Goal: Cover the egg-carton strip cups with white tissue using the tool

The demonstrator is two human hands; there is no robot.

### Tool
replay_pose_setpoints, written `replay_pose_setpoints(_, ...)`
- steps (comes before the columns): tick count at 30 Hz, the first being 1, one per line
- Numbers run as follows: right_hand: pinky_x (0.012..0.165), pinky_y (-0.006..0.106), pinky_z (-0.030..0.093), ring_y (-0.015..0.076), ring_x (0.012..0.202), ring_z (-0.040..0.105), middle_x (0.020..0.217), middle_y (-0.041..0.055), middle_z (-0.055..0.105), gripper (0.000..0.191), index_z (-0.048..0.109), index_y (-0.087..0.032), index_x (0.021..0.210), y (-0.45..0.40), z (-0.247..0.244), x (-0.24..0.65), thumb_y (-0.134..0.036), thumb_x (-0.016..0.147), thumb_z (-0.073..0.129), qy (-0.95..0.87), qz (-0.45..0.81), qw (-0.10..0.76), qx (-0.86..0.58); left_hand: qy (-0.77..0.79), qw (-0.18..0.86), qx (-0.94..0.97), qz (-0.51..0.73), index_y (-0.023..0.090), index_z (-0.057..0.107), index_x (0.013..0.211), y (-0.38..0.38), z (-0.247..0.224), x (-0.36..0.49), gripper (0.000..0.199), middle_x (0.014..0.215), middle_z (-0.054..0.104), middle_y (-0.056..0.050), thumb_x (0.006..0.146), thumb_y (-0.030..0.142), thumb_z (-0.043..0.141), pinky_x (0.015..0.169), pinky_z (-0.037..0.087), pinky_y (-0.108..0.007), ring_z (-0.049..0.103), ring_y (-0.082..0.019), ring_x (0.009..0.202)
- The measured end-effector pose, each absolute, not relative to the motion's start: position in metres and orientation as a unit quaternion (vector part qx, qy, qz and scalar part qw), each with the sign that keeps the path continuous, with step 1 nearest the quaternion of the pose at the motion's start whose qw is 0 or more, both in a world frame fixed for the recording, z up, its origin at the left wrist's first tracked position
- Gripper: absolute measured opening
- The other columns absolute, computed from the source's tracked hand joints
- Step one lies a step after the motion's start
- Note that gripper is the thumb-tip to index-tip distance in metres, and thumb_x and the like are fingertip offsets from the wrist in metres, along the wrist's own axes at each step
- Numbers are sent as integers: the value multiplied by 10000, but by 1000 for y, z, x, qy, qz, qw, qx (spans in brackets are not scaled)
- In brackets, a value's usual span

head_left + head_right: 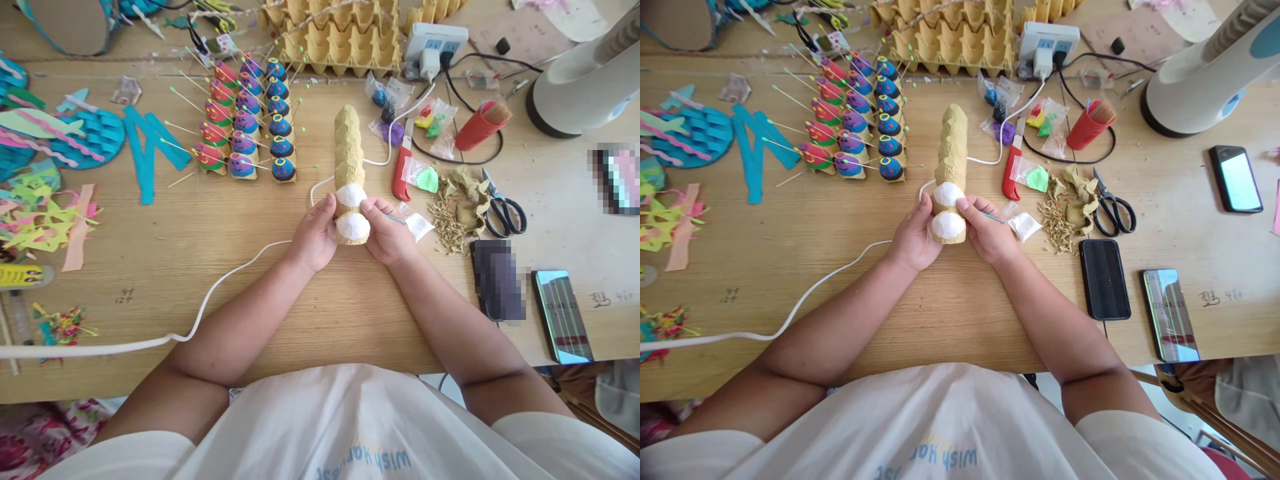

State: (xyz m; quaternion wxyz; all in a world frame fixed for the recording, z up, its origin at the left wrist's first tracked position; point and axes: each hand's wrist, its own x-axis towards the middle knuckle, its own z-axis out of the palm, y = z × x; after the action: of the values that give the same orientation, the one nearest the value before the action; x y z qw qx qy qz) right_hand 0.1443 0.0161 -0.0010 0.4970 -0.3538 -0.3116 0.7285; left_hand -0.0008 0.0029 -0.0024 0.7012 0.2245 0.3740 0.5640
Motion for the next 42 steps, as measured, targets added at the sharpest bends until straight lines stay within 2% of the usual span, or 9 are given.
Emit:
replay_pose_setpoints(4, 688, 286, 593, 130, 697, 660, 747, -54, 716, 491, 701, -251, 785, 15, 2, 144, -567, 717, 1071, -316, 722, 507, -350, 370, 705, 234, 559, 226, 807, 949, 3, -5, -4, 358, 924, 849, -9, 925, 547, 965, 769, 595, -280, 800, -167, 876)
replay_pose_setpoints(10, 682, 292, 601, 132, 704, 681, 755, -49, 743, 502, 715, -246, 811, 15, 2, 144, -568, 702, 1084, -324, 714, 505, -360, 382, 697, 229, 562, 216, 790, 897, 4, -8, -4, 336, 879, 841, 2, 899, 478, 1001, 752, 592, -292, 781, -154, 795)
replay_pose_setpoints(17, 635, 235, 553, 85, 647, 642, 719, -74, 739, 534, 735, -232, 744, 15, 3, 141, -536, 589, 1145, -321, 700, 530, -355, 348, 712, 234, 564, 215, 814, 944, 4, -9, -5, 418, 862, 838, 12, 830, 548, 1040, 730, 595, -290, 784, -146, 763)
replay_pose_setpoints(23, 639, 248, 568, 94, 647, 640, 721, -76, 723, 545, 739, -241, 793, 16, 1, 144, -567, 606, 1133, -332, 720, 510, -335, 358, 716, 240, 549, 212, 829, 909, 6, -8, -10, 468, 844, 843, -8, 728, 552, 1096, 707, 580, -302, 773, -172, 744)
replay_pose_setpoints(28, 656, 270, 593, 108, 657, 649, 738, -67, 728, 546, 724, -249, 798, 16, 0, 144, -588, 628, 1116, -333, 716, 509, -343, 344, 723, 227, 555, 206, 820, 899, 6, -6, -8, 423, 825, 828, 3, 792, 532, 1065, 719, 582, -282, 765, -147, 732)
replay_pose_setpoints(33, 667, 270, 604, 109, 679, 667, 774, -62, 746, 564, 731, -248, 815, 19, -3, 144, -630, 629, 1101, -328, 711, 515, -349, 328, 735, 212, 555, 221, 844, 1047, 3, 2, -4, 416, 974, 880, -52, 960, 623, 907, 846, 643, -309, 858, -244, 1056)
replay_pose_setpoints(35, 661, 270, 604, 108, 678, 668, 775, -61, 745, 567, 731, -245, 818, 19, -4, 144, -633, 632, 1100, -328, 711, 516, -348, 319, 735, 208, 560, 223, 843, 1056, 3, 4, -4, 411, 991, 883, -49, 985, 626, 879, 881, 656, -312, 858, -247, 1099)
replay_pose_setpoints(40, 653, 264, 606, 104, 667, 670, 762, -68, 742, 555, 734, -246, 813, 20, -4, 144, -604, 623, 1113, -324, 715, 517, -341, 334, 719, 236, 562, 208, 847, 945, 4, 3, -4, 355, 875, 850, -12, 863, 506, 1021, 795, 625, -271, 812, -168, 849)
replay_pose_setpoints(42, 654, 262, 605, 106, 672, 671, 756, -68, 738, 560, 729, -246, 803, 20, -3, 143, -594, 607, 1122, -322, 713, 521, -342, 346, 714, 235, 562, 207, 850, 937, 4, 1, -5, 342, 878, 850, -2, 829, 463, 1050, 794, 619, -275, 794, -151, 806)
